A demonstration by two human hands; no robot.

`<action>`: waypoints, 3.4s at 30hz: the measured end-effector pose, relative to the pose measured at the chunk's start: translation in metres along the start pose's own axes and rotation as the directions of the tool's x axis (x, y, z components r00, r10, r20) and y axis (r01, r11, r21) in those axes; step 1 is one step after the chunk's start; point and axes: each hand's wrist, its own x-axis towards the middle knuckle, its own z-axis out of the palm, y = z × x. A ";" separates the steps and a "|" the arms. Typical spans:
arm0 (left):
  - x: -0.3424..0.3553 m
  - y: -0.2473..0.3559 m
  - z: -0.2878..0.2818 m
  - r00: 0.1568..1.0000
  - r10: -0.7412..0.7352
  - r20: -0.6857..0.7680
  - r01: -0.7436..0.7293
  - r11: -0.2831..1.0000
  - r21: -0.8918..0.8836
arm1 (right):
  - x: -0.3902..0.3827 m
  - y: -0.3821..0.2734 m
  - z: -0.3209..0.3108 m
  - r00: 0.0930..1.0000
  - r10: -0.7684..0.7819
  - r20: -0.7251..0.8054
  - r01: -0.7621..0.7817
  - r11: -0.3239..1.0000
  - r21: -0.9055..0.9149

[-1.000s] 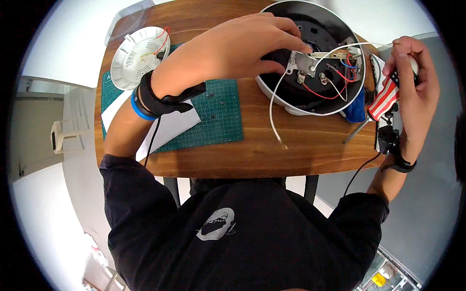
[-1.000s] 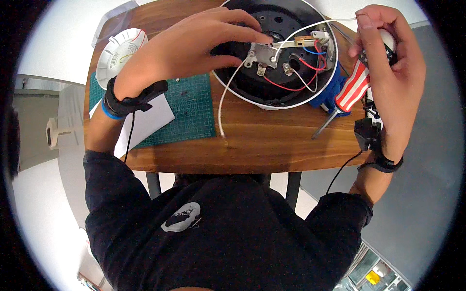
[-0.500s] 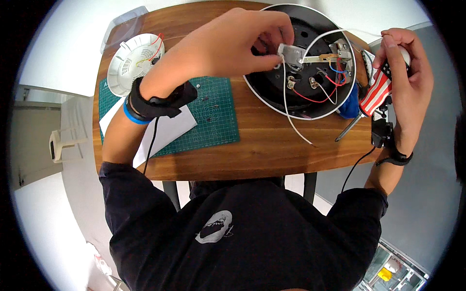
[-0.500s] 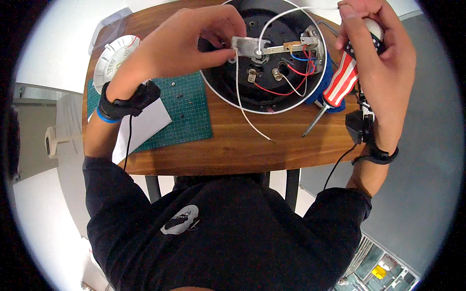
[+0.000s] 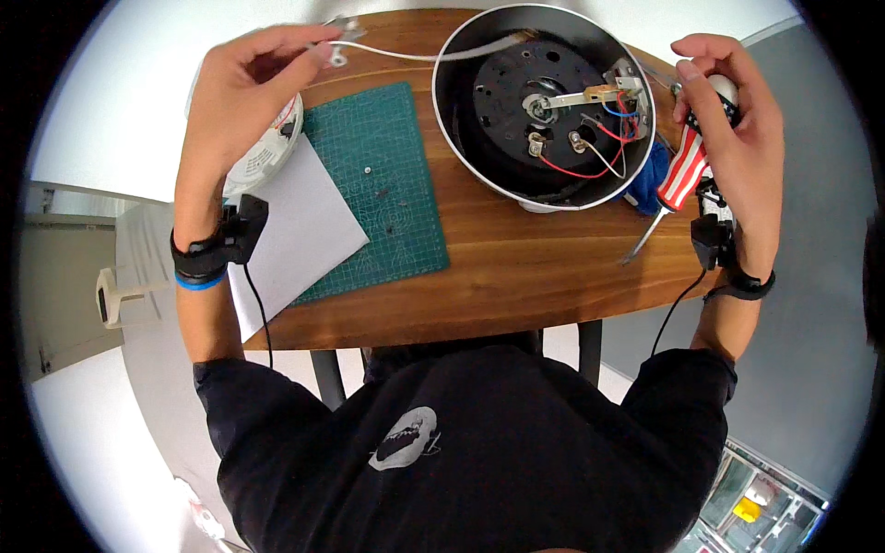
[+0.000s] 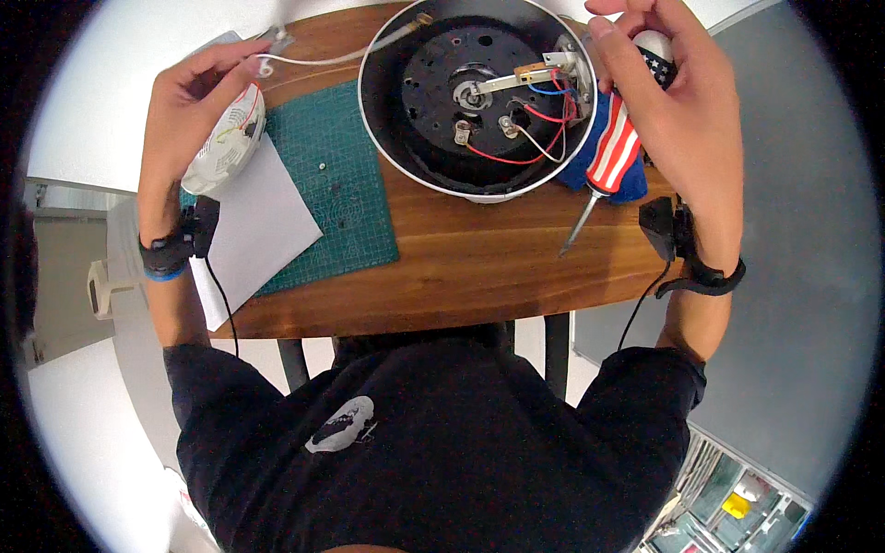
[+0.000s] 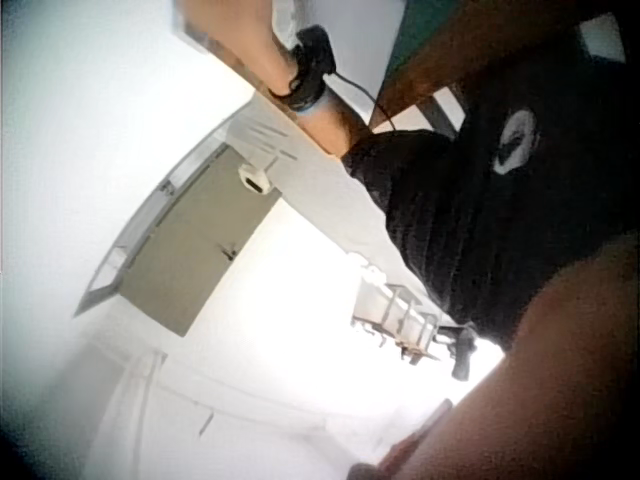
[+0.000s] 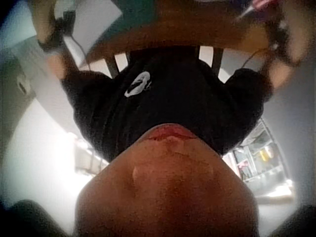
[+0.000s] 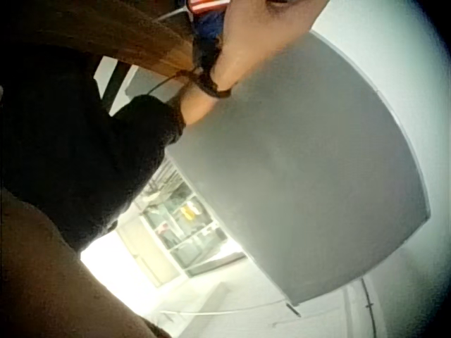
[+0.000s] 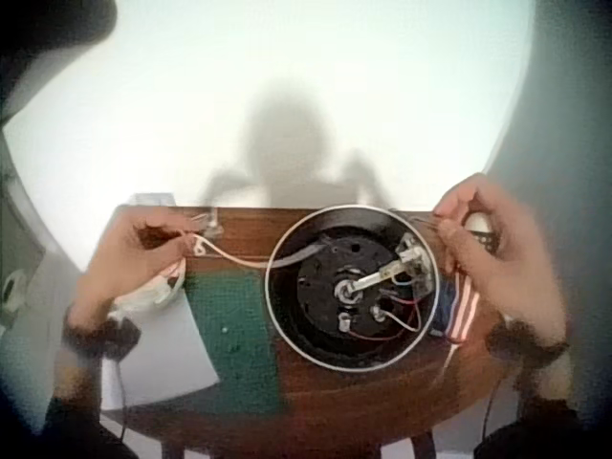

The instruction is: The person works on the internal wiring of a ceiling fan motor, connecting wires to terminals and using a screwdriver to tighten connections. The person also wipes a wire with a blue cloth during the process.

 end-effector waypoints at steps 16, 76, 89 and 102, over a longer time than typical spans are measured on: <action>-0.034 -0.051 0.039 0.974 -0.228 -0.004 0.201 0.849 0.489 | -0.009 0.023 -0.019 0.993 0.060 -0.104 -0.056 0.998 0.034; 0.047 0.121 0.159 0.842 0.390 0.373 -0.452 0.887 0.095 | -0.002 0.095 -0.022 0.698 -0.021 -0.715 0.297 0.918 0.263; 0.030 0.141 0.171 0.863 0.346 0.368 -0.472 0.812 0.344 | -0.001 0.091 -0.022 0.715 0.008 -0.699 0.273 0.917 0.290; 0.026 0.149 0.156 0.886 0.323 0.334 -0.364 0.929 0.068 | -0.004 0.091 -0.020 0.729 -0.005 -0.684 0.246 0.935 0.256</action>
